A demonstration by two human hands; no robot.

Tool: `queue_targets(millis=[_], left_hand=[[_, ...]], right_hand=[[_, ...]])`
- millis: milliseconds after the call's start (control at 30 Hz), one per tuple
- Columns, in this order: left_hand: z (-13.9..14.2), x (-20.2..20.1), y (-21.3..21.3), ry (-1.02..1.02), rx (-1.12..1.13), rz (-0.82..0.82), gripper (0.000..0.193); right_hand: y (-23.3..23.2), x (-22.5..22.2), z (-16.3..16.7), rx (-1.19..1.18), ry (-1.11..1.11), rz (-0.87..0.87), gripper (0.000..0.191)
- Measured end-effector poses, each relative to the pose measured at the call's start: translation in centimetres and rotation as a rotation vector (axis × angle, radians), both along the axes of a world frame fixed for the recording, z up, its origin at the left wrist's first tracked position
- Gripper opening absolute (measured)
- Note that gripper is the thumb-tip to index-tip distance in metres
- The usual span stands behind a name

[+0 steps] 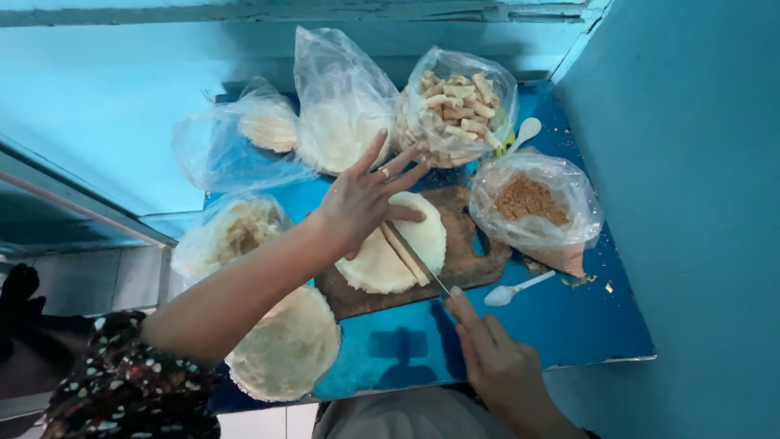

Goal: The person sits at a small blue table with plastic bags of white food cakes and a wooden cutting board. They tear pieces off round white food cakes by hand, stack the torn pieces, then hold one cake on the board and slice it with a knife, arranging the cut pieces.

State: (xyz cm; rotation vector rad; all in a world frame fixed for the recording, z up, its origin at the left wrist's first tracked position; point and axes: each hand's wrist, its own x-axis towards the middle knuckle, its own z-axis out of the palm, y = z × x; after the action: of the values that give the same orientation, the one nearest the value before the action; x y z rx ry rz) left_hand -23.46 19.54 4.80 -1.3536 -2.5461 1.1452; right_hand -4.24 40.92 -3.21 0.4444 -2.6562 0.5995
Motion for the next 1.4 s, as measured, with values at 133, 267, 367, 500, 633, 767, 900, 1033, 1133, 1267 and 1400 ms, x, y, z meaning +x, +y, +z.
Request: queue_targets(millis=[133,267,367,500,633,767,900,1033,1133,1267,1400], left_hand=[[0.1,0.1,-0.1,-0.021,0.014,0.004,0.119],[0.2,0.1,0.0,-0.015,0.011,0.004,0.119],[0.0,0.0,0.0,-0.017,0.024,0.002,0.12],[-0.4,-0.2,0.0,-0.032,0.051,0.012,0.122],[-0.5,-0.5,-0.3,-0.057,0.075,0.013,0.122],[-0.3,-0.7,-0.4,-0.081,0.068,0.018,0.122],[-0.3,-0.8,-0.2,-0.088,0.064,0.018,0.123],[-0.3,-0.7,-0.1,-0.07,0.059,0.011,0.122],[-0.3,-0.5,0.0,-0.057,0.054,0.004,0.121],[-0.3,-0.6,-0.1,-0.069,0.05,0.013,0.121],[-0.4,-0.9,-0.1,-0.092,0.04,0.026,0.122]], right_hand=[[-0.4,-1.0,-0.3,0.069,-0.08,-0.013,0.057],[-1.0,-1.7,-0.5,0.051,-0.016,0.029,0.057],[-1.4,-2.3,-0.7,0.087,0.028,0.037,0.057],[-1.2,-2.5,-0.6,0.133,-0.037,0.025,0.057],[-0.5,-1.4,-0.2,0.011,0.034,0.065,0.057],[-0.8,-0.6,-0.8,0.021,0.036,0.046,0.057],[-1.0,-1.5,-1.5,0.042,-0.007,0.021,0.057],[-1.7,-2.8,-1.5,0.046,0.078,0.053,0.057],[-1.9,-3.2,-1.1,0.074,0.014,0.036,0.056],[-1.5,-2.8,-0.7,0.048,0.019,0.059,0.057],[-1.3,-2.0,-0.8,0.032,0.053,0.065,0.057]])
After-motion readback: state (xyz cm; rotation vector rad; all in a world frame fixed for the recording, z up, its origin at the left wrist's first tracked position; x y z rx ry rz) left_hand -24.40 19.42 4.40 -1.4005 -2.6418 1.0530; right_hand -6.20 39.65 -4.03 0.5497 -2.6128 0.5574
